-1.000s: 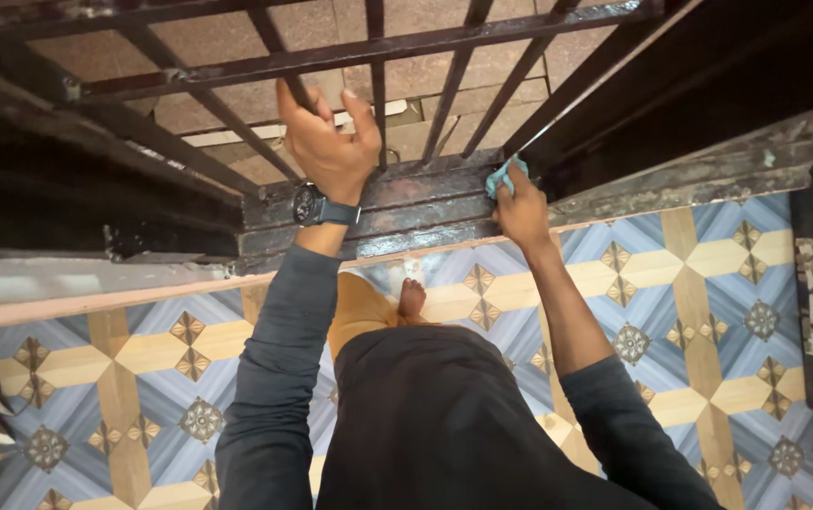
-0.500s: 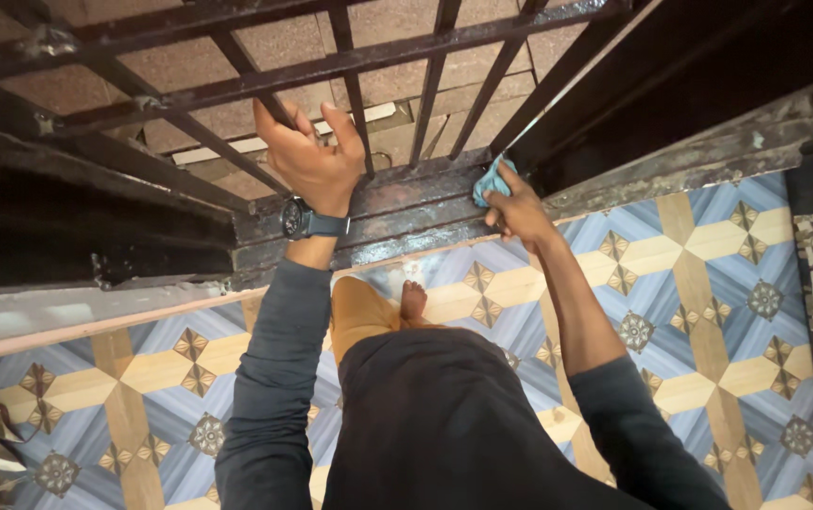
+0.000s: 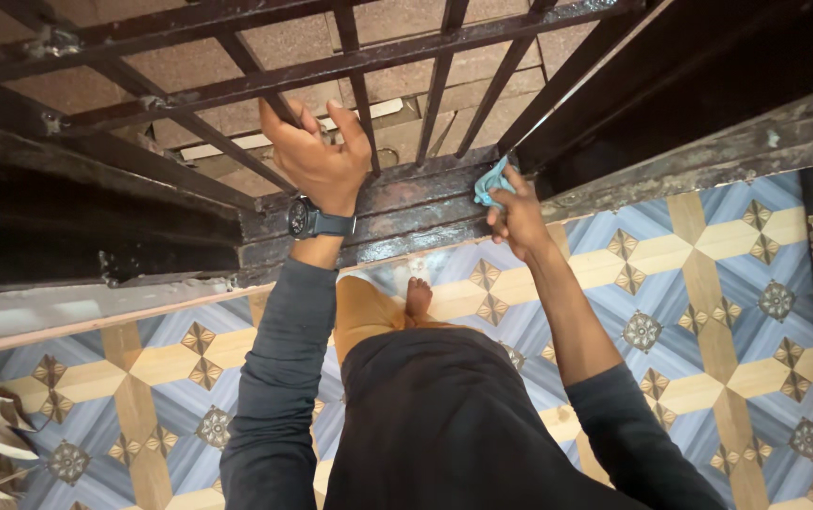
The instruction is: The person wipes down the metal bars and frame of a black security gate using a blue cloth by hand.
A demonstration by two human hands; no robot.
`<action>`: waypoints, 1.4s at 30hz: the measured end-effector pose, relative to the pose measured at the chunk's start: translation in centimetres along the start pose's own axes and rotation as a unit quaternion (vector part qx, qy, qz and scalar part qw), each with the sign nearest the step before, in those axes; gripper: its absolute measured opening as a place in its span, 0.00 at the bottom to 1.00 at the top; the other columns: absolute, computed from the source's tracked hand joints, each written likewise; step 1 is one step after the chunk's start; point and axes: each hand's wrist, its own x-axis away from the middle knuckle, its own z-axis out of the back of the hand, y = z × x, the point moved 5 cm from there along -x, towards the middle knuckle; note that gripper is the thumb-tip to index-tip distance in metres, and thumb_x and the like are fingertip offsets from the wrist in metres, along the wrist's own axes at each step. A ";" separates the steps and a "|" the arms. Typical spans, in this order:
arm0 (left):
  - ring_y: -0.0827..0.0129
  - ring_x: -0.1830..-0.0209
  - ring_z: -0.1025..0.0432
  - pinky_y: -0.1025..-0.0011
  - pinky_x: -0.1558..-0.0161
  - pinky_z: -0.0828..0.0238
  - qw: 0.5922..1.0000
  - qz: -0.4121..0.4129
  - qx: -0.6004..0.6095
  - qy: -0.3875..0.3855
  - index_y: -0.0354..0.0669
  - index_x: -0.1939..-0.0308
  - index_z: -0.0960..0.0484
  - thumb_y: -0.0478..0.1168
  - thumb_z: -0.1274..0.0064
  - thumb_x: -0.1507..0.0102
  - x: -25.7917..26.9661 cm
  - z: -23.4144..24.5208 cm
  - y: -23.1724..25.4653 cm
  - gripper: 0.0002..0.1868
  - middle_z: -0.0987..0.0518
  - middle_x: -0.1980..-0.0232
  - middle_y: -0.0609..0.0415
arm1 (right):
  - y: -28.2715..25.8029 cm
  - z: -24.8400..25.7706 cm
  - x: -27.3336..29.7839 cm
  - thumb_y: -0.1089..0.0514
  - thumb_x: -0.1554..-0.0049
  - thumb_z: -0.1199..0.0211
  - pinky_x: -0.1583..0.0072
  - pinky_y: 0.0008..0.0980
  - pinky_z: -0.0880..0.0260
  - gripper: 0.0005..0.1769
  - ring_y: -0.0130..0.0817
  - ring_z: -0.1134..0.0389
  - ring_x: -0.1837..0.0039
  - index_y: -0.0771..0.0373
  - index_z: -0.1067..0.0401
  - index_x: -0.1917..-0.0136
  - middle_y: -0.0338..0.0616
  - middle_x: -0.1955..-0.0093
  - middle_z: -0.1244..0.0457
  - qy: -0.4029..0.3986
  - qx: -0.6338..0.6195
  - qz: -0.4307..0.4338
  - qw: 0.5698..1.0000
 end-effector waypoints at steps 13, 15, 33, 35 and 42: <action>0.70 0.67 0.31 0.74 0.67 0.28 1.000 -0.013 0.000 0.006 0.30 0.28 0.44 0.41 0.44 0.30 0.0 -0.1 -0.2 0.34 0.30 0.58 0.54 | 0.5 1.6 -1.0 0.61 0.41 0.46 0.77 0.30 0.45 0.32 0.26 0.49 0.80 0.63 0.41 0.23 0.46 0.72 0.39 0.054 0.065 0.001 0.996; 0.71 0.71 0.33 0.71 0.68 0.33 1.000 -0.002 0.009 0.002 0.30 0.29 0.43 0.41 0.43 0.32 0.1 -0.2 -0.4 0.34 0.31 0.61 0.54 | 1.3 1.4 0.7 0.61 0.38 0.47 0.76 0.31 0.39 0.32 0.28 0.35 0.74 0.65 0.46 0.23 0.40 0.61 0.32 0.065 0.082 0.010 0.994; 0.73 0.73 0.35 0.72 0.70 0.35 1.000 -0.023 0.017 0.011 0.29 0.32 0.40 0.41 0.44 0.31 -0.2 -0.3 -0.8 0.30 0.31 0.64 0.56 | 2.3 -2.5 2.0 0.57 0.36 0.45 0.67 0.30 0.33 0.32 0.30 0.34 0.72 0.58 0.48 0.21 0.46 0.69 0.34 0.172 0.249 0.232 0.924; 0.72 0.73 0.35 0.72 0.70 0.35 0.999 -0.025 0.012 0.018 0.29 0.32 0.40 0.41 0.44 0.32 -0.1 -0.3 -0.7 0.31 0.31 0.64 0.56 | 2.0 -2.5 3.1 0.56 0.36 0.40 0.66 0.33 0.34 0.25 0.31 0.33 0.72 0.58 0.40 0.28 0.48 0.69 0.33 0.210 0.315 0.261 0.888; 0.74 0.74 0.35 0.74 0.72 0.36 0.999 -0.019 0.021 0.018 0.28 0.32 0.41 0.40 0.44 0.31 -0.2 -0.4 -0.6 0.31 0.30 0.62 0.56 | -2.4 -1.6 5.6 0.60 0.34 0.41 0.51 0.44 0.27 0.17 0.53 0.26 0.52 0.60 0.33 0.33 0.62 0.44 0.29 0.200 0.421 0.453 0.760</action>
